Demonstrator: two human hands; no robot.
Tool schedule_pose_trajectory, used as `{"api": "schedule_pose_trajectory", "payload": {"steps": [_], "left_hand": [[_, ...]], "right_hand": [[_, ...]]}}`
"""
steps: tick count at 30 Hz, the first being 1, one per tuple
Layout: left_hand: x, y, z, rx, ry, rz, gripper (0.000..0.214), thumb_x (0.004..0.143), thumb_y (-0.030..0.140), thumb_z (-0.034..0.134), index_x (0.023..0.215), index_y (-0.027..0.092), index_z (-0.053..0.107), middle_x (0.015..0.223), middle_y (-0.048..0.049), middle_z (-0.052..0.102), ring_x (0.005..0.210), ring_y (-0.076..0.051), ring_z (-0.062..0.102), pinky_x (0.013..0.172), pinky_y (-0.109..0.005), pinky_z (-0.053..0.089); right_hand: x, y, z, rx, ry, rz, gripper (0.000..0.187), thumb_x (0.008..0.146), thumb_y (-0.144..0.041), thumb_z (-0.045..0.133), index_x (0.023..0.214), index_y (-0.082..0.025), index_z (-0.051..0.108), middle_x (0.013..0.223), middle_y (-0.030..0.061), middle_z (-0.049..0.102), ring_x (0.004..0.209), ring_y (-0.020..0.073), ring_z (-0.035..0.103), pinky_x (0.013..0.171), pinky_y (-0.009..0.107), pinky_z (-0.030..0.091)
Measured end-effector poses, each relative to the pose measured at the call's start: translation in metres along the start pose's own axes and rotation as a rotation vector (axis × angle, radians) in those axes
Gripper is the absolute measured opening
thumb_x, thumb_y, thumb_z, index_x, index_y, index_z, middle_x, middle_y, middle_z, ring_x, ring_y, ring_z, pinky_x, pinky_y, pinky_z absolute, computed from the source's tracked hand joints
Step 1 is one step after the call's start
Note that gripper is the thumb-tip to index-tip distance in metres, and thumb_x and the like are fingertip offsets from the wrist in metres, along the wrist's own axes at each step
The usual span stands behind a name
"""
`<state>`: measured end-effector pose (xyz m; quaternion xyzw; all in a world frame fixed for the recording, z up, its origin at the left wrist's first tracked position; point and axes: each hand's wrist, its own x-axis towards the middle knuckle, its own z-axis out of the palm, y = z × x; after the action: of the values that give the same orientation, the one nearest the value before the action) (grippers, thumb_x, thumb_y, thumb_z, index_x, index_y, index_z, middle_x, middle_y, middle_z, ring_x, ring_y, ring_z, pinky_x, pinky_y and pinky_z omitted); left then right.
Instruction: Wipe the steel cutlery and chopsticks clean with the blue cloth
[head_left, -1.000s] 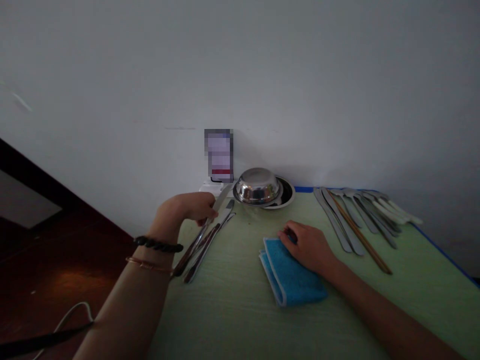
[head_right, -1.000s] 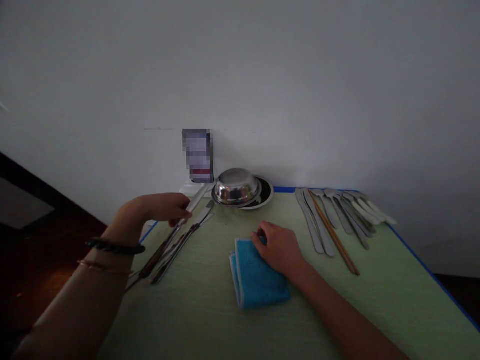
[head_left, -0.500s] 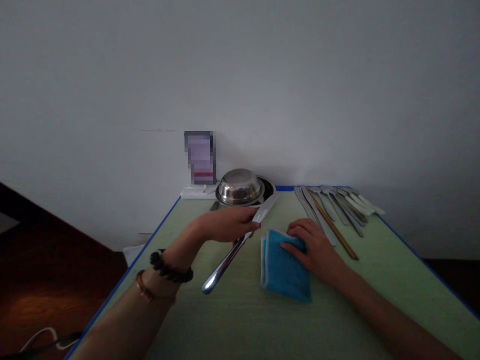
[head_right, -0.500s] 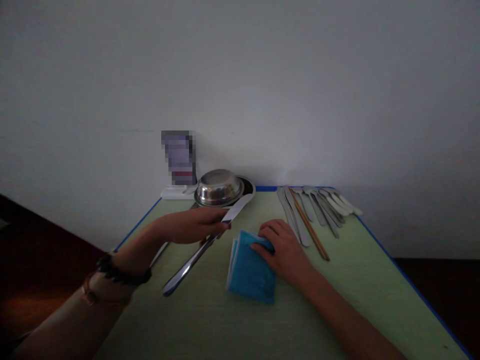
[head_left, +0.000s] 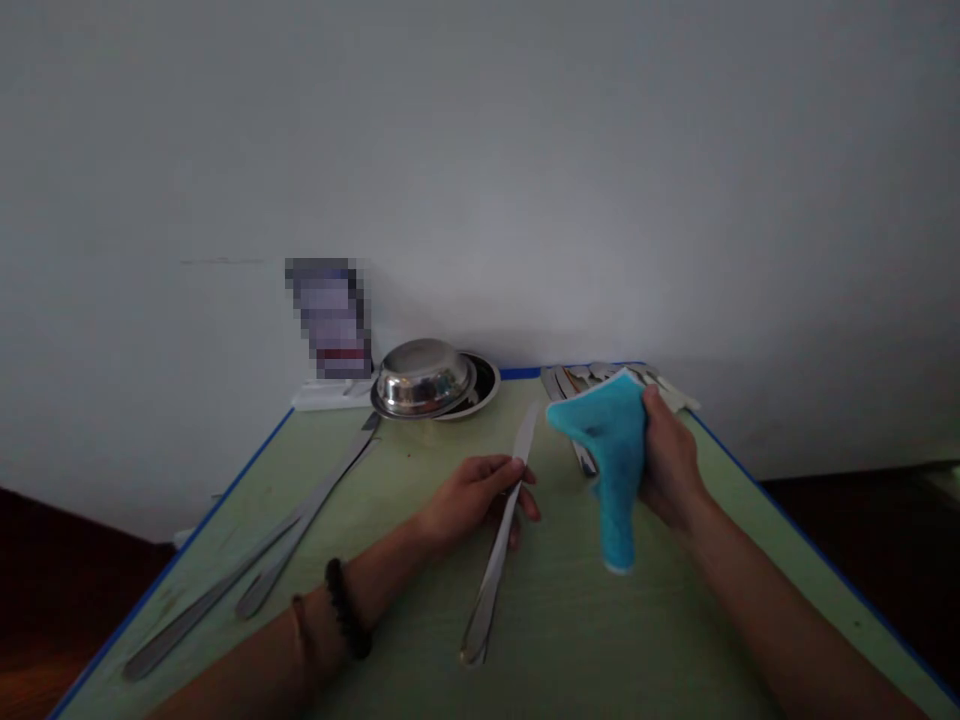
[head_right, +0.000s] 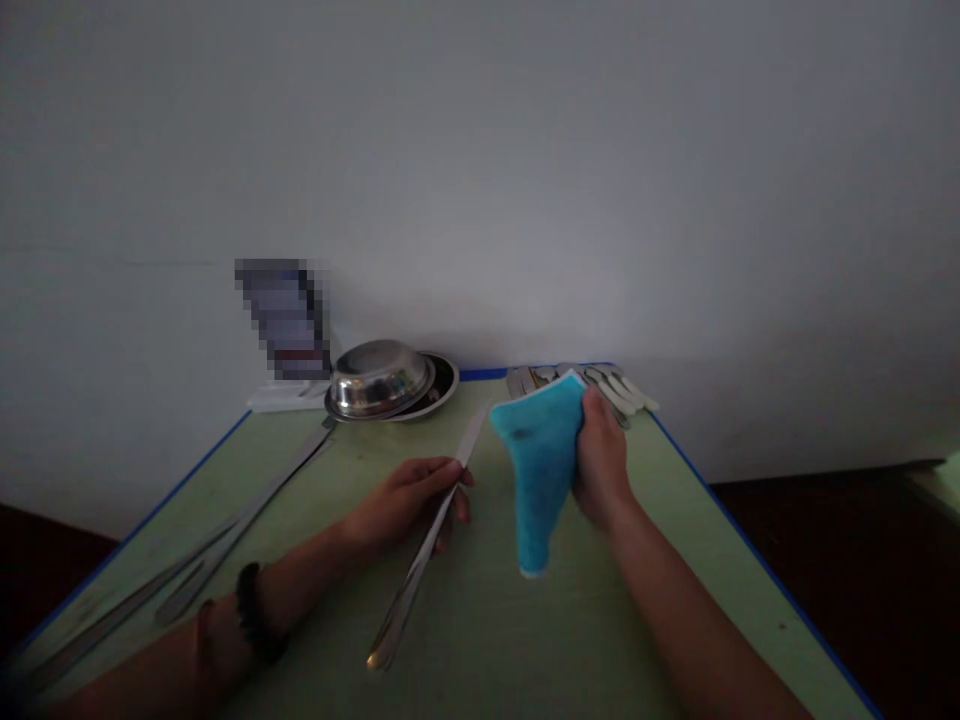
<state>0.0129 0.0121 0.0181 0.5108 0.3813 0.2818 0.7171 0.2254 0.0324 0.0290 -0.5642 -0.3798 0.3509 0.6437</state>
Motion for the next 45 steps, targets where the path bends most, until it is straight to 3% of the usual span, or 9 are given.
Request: {"api": "schedule_pose_trajectory", "payload": {"steps": [5, 12, 16, 21, 25, 30, 37, 41, 45], "left_hand": [[0.005, -0.010, 0.012, -0.036, 0.123, 0.059, 0.034, 0.082, 0.050, 0.050, 0.080, 0.016, 0.053, 0.053, 0.0035, 0.061, 0.026, -0.007, 0.047, 0.025, -0.016, 0.033], [0.002, -0.008, 0.014, 0.091, 0.238, 0.067, 0.032, 0.083, 0.051, 0.048, 0.084, 0.018, 0.048, 0.047, 0.0062, 0.058, 0.020, -0.005, 0.038, 0.021, -0.013, 0.022], [0.001, -0.010, 0.013, 0.168, 0.156, 0.038, 0.033, 0.083, 0.052, 0.048, 0.086, 0.019, 0.048, 0.047, 0.0061, 0.058, 0.021, -0.006, 0.039, 0.021, -0.013, 0.023], [-0.003, -0.009, 0.013, 0.169, 0.059, 0.044, 0.036, 0.084, 0.051, 0.047, 0.092, 0.017, 0.053, 0.051, 0.0036, 0.061, 0.025, -0.006, 0.045, 0.024, -0.012, 0.028], [-0.006, -0.008, 0.015, 0.127, 0.072, 0.075, 0.037, 0.084, 0.052, 0.048, 0.094, 0.016, 0.054, 0.049, 0.0038, 0.059, 0.025, -0.006, 0.044, 0.024, -0.012, 0.027], [-0.007, -0.008, 0.018, 0.066, 0.162, 0.129, 0.037, 0.082, 0.052, 0.050, 0.093, 0.017, 0.053, 0.046, 0.0058, 0.055, 0.024, -0.006, 0.044, 0.023, -0.011, 0.029], [-0.009, -0.013, 0.022, -0.014, 0.025, 0.123, 0.036, 0.082, 0.051, 0.053, 0.097, 0.019, 0.044, 0.053, 0.0025, 0.063, 0.031, -0.012, 0.055, 0.028, -0.016, 0.042], [-0.008, -0.016, 0.025, -0.082, -0.068, 0.100, 0.028, 0.087, 0.047, 0.047, 0.087, 0.020, 0.039, 0.055, 0.0004, 0.065, 0.034, -0.014, 0.058, 0.031, -0.019, 0.045], [-0.010, -0.015, 0.025, -0.053, -0.192, 0.057, 0.025, 0.088, 0.043, 0.048, 0.091, 0.020, 0.040, 0.068, -0.0024, 0.066, 0.041, -0.014, 0.062, 0.034, -0.019, 0.044]], "right_hand": [[0.004, -0.011, -0.001, 0.214, -0.072, 0.277, 0.027, 0.078, -0.047, 0.048, 0.085, -0.021, 0.050, 0.067, 0.0016, 0.060, 0.059, 0.0178, 0.059, 0.048, 0.031, 0.050], [-0.004, -0.036, -0.008, 0.184, -0.292, 0.109, 0.040, 0.070, -0.039, 0.060, 0.105, -0.024, 0.049, 0.085, 0.0021, 0.066, 0.063, 0.0175, 0.062, 0.052, 0.031, 0.053], [-0.010, -0.018, -0.001, -0.085, -0.313, -0.138, 0.041, 0.070, -0.042, 0.063, 0.101, -0.025, 0.042, 0.087, 0.0013, 0.062, 0.070, 0.0169, 0.061, 0.060, 0.031, 0.052], [-0.019, 0.004, 0.014, -0.487, -0.106, -0.709, 0.028, 0.075, -0.033, 0.062, 0.093, -0.023, 0.042, 0.112, 0.0092, 0.049, 0.106, 0.0218, 0.050, 0.085, 0.038, 0.045], [-0.027, -0.008, 0.014, -0.876, -0.111, -0.944, 0.010, 0.082, -0.034, 0.055, 0.086, -0.025, 0.054, 0.089, 0.0057, 0.055, 0.091, 0.0227, 0.052, 0.085, 0.043, 0.039], [-0.043, -0.014, 0.019, -0.839, -0.395, -0.801, 0.020, 0.088, -0.036, 0.044, 0.098, -0.021, 0.052, 0.087, 0.0060, 0.061, 0.085, 0.0205, 0.055, 0.079, 0.037, 0.041], [-0.062, -0.002, 0.031, -0.121, -0.444, -0.101, 0.036, 0.080, -0.045, 0.053, 0.099, -0.024, 0.032, 0.084, 0.0013, 0.063, 0.069, 0.0155, 0.061, 0.059, 0.028, 0.047], [-0.057, -0.007, 0.033, 0.245, -0.373, 0.151, 0.036, 0.075, -0.037, 0.062, 0.095, -0.023, 0.037, 0.074, -0.0034, 0.066, 0.065, 0.0128, 0.062, 0.057, 0.024, 0.048], [-0.038, -0.015, 0.027, 0.524, -0.226, 0.161, 0.034, 0.068, -0.031, 0.070, 0.093, -0.023, 0.047, 0.080, -0.0044, 0.068, 0.069, 0.0108, 0.063, 0.064, 0.024, 0.050]]}}
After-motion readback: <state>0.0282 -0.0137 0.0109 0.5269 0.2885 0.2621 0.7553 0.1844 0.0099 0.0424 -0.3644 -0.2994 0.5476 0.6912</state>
